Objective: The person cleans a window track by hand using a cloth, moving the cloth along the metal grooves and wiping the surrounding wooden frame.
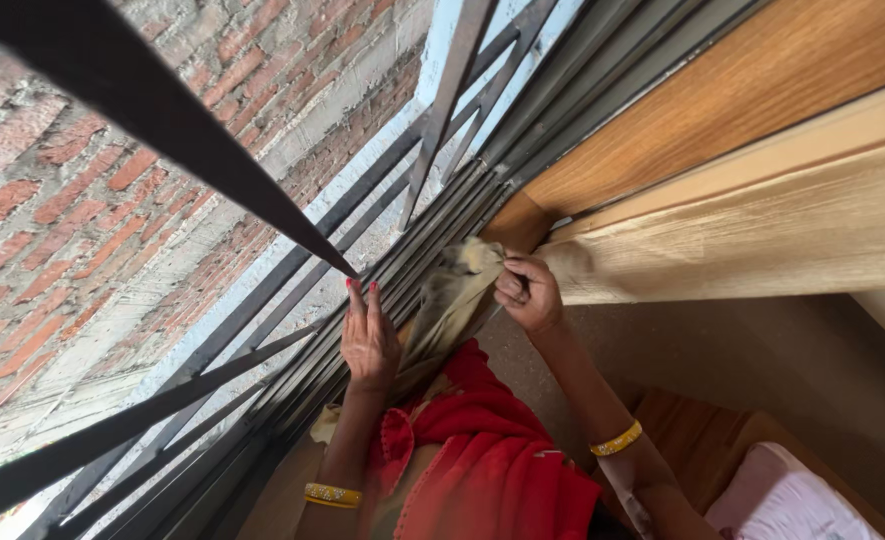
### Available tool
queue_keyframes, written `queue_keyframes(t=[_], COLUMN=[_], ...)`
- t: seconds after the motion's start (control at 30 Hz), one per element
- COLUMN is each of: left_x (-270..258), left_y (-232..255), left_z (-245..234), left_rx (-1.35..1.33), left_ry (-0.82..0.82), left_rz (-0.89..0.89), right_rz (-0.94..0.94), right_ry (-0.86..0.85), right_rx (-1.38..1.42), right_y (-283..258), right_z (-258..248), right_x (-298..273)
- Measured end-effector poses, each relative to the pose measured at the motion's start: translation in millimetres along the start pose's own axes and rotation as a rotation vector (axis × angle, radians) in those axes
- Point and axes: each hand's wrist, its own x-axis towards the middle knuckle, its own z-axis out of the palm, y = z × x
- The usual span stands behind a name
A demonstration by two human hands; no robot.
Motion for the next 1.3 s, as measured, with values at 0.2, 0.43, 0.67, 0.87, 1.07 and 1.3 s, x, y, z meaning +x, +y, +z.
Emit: queue_keyframes(t=[0.2,0.43,0.67,0.87,1.07,1.3], left_x=[-23,-41,-36,-6,23,37], left_y=[23,34,-17,-11,13,8], left_z=[25,68,48,31,68,114], left_rx=[-0.446,-0.349,-0.258,-0.020,-0.035,0.011], left_ry=[-0.077,-0.439,-0.314,-0.449,-0.679,-1.109], left_rz=[0.136,-0.090,-0.216,-0.181,0.020,-0.141], right_rz=[-0.098,-0.024,0.077,-0.060,-0.054,-0.201], right_ry=[0.164,0.213,0.070,-0.145,-0.128,-0.089], right_rx=[0.058,-0.590,-1.543,-2.154,-2.184,-2.148], right_y=[23,48,58,55,59,52], right_z=[-36,-2,-35,-51,-40,-33], right_x=[8,71,119,138,133,122])
